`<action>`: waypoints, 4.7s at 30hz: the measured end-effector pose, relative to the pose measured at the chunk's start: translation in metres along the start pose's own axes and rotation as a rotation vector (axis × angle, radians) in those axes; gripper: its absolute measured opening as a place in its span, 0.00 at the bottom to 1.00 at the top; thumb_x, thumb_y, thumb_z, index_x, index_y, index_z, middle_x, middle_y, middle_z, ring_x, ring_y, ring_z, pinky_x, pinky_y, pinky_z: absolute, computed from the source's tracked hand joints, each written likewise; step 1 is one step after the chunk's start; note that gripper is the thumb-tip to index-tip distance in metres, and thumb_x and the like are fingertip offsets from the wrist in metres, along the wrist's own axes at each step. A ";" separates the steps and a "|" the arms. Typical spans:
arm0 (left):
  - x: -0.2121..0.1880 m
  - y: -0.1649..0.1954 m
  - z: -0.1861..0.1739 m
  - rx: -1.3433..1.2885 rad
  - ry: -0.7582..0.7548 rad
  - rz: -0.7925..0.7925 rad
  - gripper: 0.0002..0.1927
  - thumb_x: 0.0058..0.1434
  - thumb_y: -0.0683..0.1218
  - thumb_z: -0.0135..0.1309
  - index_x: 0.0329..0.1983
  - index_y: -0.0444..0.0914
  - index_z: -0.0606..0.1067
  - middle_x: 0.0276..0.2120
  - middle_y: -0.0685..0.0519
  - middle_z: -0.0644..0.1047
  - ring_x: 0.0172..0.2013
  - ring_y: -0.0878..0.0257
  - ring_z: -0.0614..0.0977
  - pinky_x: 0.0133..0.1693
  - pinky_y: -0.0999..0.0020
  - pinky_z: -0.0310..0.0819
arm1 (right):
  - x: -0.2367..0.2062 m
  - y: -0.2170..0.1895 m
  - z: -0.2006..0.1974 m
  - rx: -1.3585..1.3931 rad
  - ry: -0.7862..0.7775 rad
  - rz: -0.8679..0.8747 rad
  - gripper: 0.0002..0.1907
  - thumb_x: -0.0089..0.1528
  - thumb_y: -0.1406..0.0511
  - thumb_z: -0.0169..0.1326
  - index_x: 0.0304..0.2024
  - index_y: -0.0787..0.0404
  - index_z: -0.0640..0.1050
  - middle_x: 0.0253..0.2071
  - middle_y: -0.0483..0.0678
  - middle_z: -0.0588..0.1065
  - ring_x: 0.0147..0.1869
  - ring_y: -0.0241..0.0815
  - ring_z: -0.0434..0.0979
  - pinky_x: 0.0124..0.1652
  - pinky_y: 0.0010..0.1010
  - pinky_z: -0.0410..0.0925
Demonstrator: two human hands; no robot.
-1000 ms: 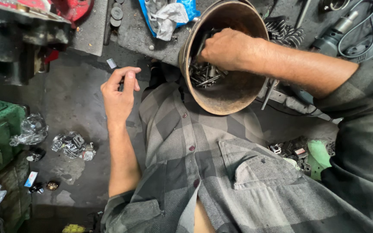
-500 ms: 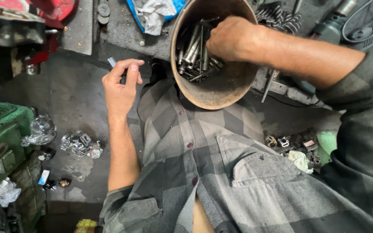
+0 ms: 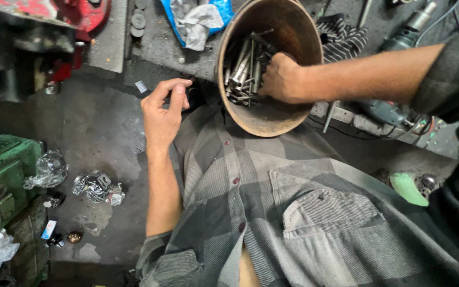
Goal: The person uses a long wrench to loosen bolts on an engine block mounted on a workbench, then gathers loose bolts and metal parts from the floor and bench into a metal bowl, sorts through the bolts in the bowl, and places small boxes into the bowl before returning to work on the engine.
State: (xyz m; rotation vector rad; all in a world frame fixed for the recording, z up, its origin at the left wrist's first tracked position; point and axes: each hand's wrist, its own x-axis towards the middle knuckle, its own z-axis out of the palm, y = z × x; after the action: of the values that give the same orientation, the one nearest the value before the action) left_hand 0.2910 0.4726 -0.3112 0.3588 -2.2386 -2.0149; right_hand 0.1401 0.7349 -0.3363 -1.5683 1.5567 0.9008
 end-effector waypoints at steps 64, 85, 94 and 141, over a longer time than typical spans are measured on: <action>0.006 0.130 0.080 0.158 -0.140 -0.063 0.15 0.57 0.45 0.68 0.46 0.37 0.80 0.31 0.56 0.83 0.29 0.75 0.82 0.32 0.78 0.77 | -0.098 -0.047 -0.037 2.699 1.405 -0.473 0.27 0.69 0.71 0.55 0.69 0.63 0.62 0.52 0.53 0.75 0.59 0.48 0.79 0.60 0.38 0.74; 0.002 0.109 0.060 0.109 -0.086 0.115 0.11 0.59 0.42 0.67 0.45 0.37 0.83 0.36 0.54 0.82 0.30 0.70 0.79 0.32 0.74 0.72 | -0.125 -0.037 -0.030 1.976 1.470 -0.004 0.06 0.72 0.72 0.55 0.50 0.69 0.74 0.45 0.56 0.82 0.49 0.43 0.82 0.50 0.31 0.76; 0.010 0.072 0.022 -0.626 0.172 -0.054 0.12 0.78 0.50 0.47 0.53 0.36 0.70 0.40 0.51 0.78 0.38 0.64 0.81 0.42 0.64 0.82 | -0.158 -0.005 0.013 1.883 1.758 0.301 0.08 0.80 0.68 0.49 0.54 0.69 0.73 0.40 0.55 0.80 0.41 0.41 0.83 0.45 0.30 0.78; 0.004 0.011 0.023 -0.408 0.015 -0.256 0.13 0.77 0.46 0.48 0.59 0.36 0.64 0.48 0.40 0.83 0.40 0.60 0.86 0.41 0.68 0.81 | -0.028 0.012 -0.055 0.274 0.558 0.110 0.23 0.56 0.64 0.58 0.56 0.51 0.80 0.58 0.49 0.74 0.60 0.49 0.73 0.51 0.41 0.69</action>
State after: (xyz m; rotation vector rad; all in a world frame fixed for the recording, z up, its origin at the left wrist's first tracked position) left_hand 0.2803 0.4944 -0.3029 0.6351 -1.7821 -2.5134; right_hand 0.1267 0.7005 -0.2854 -1.6213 2.0659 0.2843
